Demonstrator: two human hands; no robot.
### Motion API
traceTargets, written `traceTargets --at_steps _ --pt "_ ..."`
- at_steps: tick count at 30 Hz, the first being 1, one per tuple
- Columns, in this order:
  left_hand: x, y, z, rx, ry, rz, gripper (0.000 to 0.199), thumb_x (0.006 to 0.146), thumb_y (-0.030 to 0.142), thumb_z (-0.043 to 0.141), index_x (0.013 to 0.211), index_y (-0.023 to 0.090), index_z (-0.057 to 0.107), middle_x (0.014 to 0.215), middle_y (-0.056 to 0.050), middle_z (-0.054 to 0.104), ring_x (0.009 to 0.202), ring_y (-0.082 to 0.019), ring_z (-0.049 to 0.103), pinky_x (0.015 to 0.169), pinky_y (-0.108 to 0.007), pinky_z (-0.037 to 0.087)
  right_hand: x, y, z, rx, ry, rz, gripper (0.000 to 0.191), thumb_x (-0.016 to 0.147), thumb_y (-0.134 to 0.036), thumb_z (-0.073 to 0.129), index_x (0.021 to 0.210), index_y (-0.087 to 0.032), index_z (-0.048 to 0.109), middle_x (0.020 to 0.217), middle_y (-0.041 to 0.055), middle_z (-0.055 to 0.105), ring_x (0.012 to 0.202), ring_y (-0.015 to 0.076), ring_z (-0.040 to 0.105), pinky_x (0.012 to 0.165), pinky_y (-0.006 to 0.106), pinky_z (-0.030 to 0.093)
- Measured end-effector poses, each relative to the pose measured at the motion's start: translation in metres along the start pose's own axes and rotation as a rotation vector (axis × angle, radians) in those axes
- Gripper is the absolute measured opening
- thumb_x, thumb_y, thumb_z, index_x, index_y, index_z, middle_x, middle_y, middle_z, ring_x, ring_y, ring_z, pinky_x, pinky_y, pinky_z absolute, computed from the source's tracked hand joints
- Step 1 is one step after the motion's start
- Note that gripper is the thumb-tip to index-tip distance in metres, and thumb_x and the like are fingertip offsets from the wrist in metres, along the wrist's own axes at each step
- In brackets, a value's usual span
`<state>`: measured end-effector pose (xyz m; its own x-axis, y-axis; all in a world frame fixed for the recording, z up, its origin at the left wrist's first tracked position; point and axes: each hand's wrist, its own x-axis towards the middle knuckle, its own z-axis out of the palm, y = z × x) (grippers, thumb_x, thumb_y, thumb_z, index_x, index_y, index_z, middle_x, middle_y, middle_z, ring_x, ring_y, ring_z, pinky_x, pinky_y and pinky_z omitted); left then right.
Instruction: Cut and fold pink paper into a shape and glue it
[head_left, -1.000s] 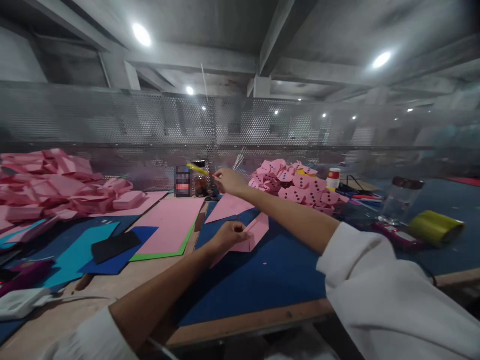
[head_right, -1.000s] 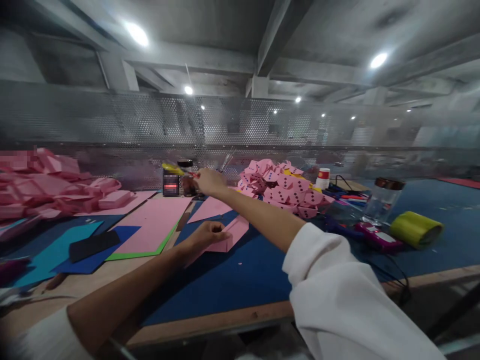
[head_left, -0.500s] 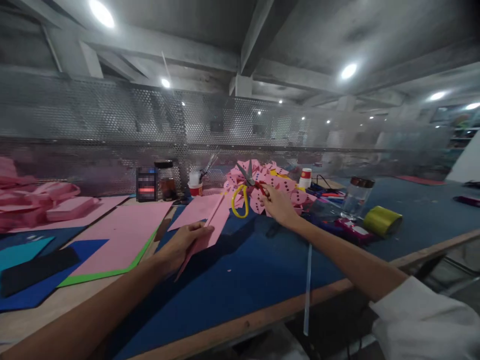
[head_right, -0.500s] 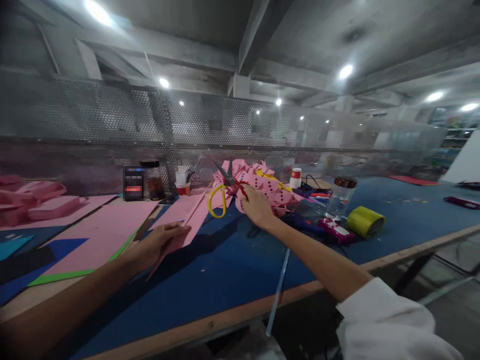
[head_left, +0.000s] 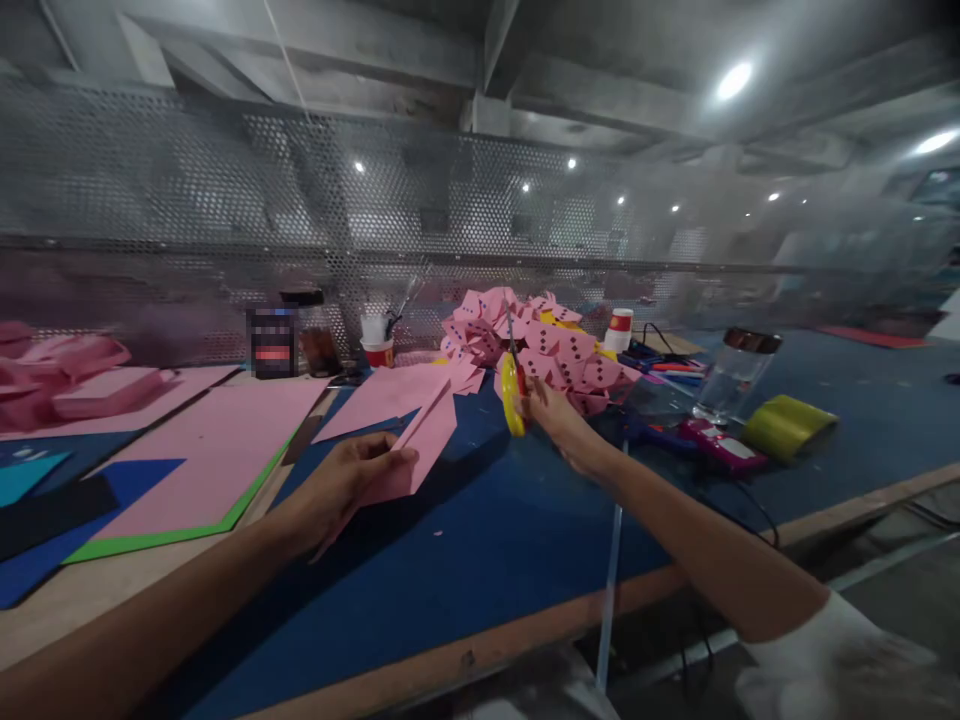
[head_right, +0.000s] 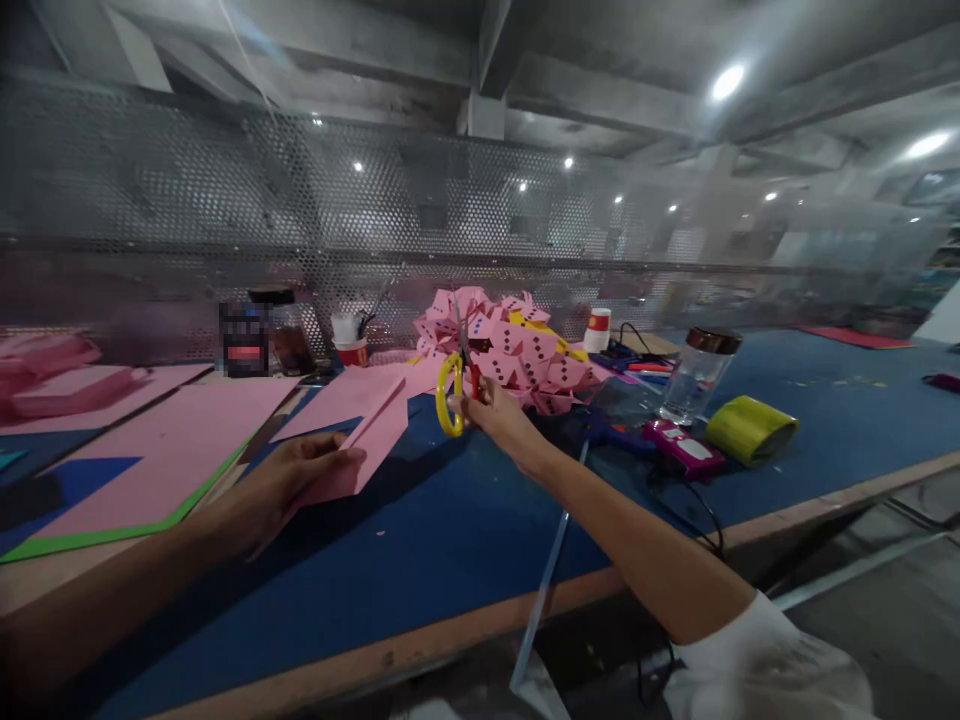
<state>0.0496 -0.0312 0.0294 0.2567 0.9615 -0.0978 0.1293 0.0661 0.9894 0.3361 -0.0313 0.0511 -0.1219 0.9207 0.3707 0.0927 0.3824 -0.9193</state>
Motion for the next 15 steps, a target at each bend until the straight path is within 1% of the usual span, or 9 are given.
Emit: traceTargets --at_steps 2,4,6,8,9,11,13,15 --pt "0.003 -0.004 -0.002 0.016 0.029 0.028 0.032 0.067 0.035 0.085 0.073 0.018 0.059 0.066 0.003 0.054 0.055 -0.010 0.046 0.047 -0.019 0.031 -0.006 -0.001 0.001 0.119 -0.031 0.012 0.044 0.082 -0.054 0.067 0.109 -0.020 0.058 0.090 0.0024 0.058 0.079 0.0155 0.055 0.071 0.028 0.048" --pt "0.004 -0.006 -0.002 0.023 0.043 0.046 0.032 0.068 0.037 0.085 0.073 0.017 0.060 0.069 0.003 0.056 0.057 -0.009 0.047 0.049 -0.019 0.033 -0.010 -0.001 0.003 0.182 -0.065 0.027 0.040 0.083 -0.048 0.064 0.111 -0.020 0.056 0.081 -0.0007 0.054 0.069 0.0137 0.051 0.065 0.028 0.045" --pt "0.003 -0.005 -0.002 0.013 0.035 0.042 0.032 0.070 0.039 0.084 0.074 0.018 0.061 0.070 0.003 0.056 0.057 -0.009 0.047 0.049 -0.019 0.033 -0.012 -0.002 0.006 0.177 -0.065 0.035 0.039 0.081 -0.043 0.068 0.110 -0.020 0.055 0.075 -0.0037 0.051 0.062 0.0119 0.048 0.061 0.028 0.042" --pt "0.002 -0.003 -0.001 -0.001 0.024 0.031 0.032 0.069 0.039 0.085 0.073 0.018 0.061 0.068 0.003 0.055 0.056 -0.009 0.045 0.048 -0.018 0.032 -0.012 -0.003 0.009 0.131 -0.049 0.043 0.038 0.079 -0.041 0.072 0.105 -0.021 0.053 0.073 -0.0051 0.050 0.059 0.0104 0.046 0.059 0.027 0.040" --pt "0.001 -0.002 0.000 -0.005 0.024 0.030 0.033 0.068 0.039 0.086 0.072 0.017 0.061 0.067 0.004 0.055 0.055 -0.008 0.044 0.048 -0.017 0.031 -0.012 -0.003 0.011 0.105 -0.046 0.048 0.037 0.079 -0.042 0.073 0.102 -0.021 0.053 0.074 -0.0052 0.050 0.058 0.0099 0.047 0.058 0.027 0.040" --pt "-0.002 0.000 0.004 -0.012 0.028 0.019 0.035 0.065 0.040 0.087 0.071 0.017 0.062 0.065 0.004 0.054 0.054 -0.008 0.043 0.046 -0.017 0.030 -0.013 -0.002 0.016 0.056 -0.082 0.056 0.036 0.081 -0.044 0.072 0.099 -0.021 0.052 0.078 -0.0041 0.052 0.060 0.0099 0.049 0.058 0.027 0.042" --pt "-0.006 0.003 0.009 -0.020 0.028 -0.007 0.036 0.062 0.040 0.089 0.069 0.017 0.062 0.063 0.004 0.054 0.052 -0.008 0.042 0.045 -0.017 0.029 -0.016 0.000 0.020 0.017 -0.128 0.059 0.035 0.082 -0.043 0.072 0.099 -0.022 0.051 0.082 -0.0027 0.054 0.063 0.0110 0.052 0.059 0.027 0.045" --pt "-0.010 0.006 0.015 -0.030 0.013 -0.027 0.037 0.060 0.040 0.089 0.067 0.017 0.062 0.060 0.004 0.054 0.051 -0.008 0.042 0.044 -0.018 0.030 -0.020 0.003 0.025 -0.036 -0.147 0.061 0.035 0.081 -0.042 0.073 0.099 -0.023 0.051 0.086 -0.0015 0.056 0.068 0.0127 0.054 0.062 0.028 0.048"
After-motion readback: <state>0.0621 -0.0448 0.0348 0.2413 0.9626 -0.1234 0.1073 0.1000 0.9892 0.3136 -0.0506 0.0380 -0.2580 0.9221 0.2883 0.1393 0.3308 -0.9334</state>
